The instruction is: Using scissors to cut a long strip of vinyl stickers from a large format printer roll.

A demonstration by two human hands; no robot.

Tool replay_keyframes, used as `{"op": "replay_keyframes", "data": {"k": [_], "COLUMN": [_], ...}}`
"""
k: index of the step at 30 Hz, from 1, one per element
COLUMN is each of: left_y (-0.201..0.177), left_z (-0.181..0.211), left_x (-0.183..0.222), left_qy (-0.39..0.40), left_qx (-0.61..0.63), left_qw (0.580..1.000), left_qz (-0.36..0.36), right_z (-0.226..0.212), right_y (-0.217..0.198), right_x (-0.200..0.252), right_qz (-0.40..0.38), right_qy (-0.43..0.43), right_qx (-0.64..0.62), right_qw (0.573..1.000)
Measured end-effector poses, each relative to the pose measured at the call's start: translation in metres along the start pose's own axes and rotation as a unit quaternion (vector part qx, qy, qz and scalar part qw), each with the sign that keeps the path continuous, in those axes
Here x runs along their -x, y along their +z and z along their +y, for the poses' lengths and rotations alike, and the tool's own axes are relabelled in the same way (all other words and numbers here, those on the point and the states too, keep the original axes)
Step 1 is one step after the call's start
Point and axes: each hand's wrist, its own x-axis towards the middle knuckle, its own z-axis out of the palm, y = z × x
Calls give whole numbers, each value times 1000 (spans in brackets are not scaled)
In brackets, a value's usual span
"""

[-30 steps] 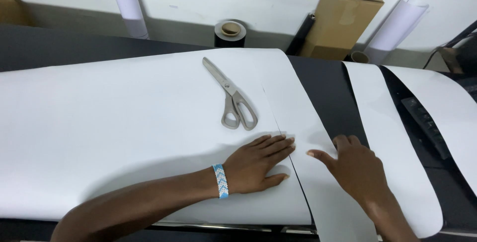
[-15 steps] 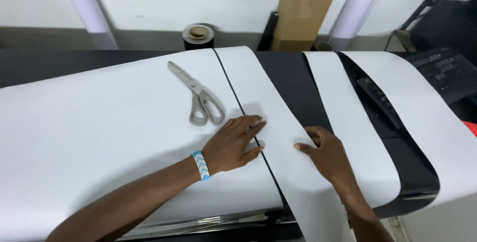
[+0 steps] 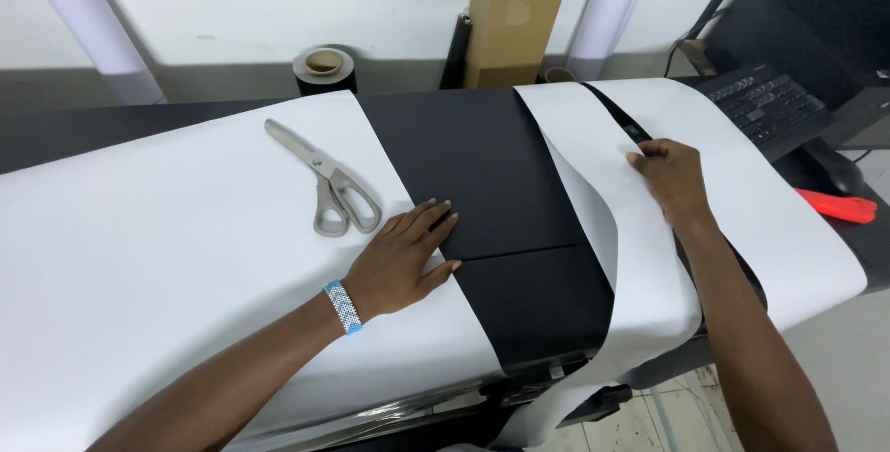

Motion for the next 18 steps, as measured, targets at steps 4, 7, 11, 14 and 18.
{"op": "replay_keyframes", "data": {"k": [4, 7, 11, 14, 18], "left_y": [-6, -9, -7, -8, -3], "left_z": [4, 3, 6, 4, 2], "left_x": [1, 0, 1, 0, 1], "left_qy": [-2, -4, -6, -10, -11], "left_qx": [-2, 3, 5, 3, 13], "left_qw": [1000, 1000, 1000, 1000, 1000], "left_qz": [-11, -17, -21, -10, -1], "right_z": [-4, -15, -10, -38, -35], "right_y": [10, 21, 36, 43, 69], "right_x": [-24, -52, -100, -139, -196], "right_qz": [-16, -11, -13, -13, -24], "right_qy": [2, -34, -72, -133, -173], "right_qx": [50, 124, 155, 165, 167], "right_qw": [999, 992, 985, 977, 970]}}
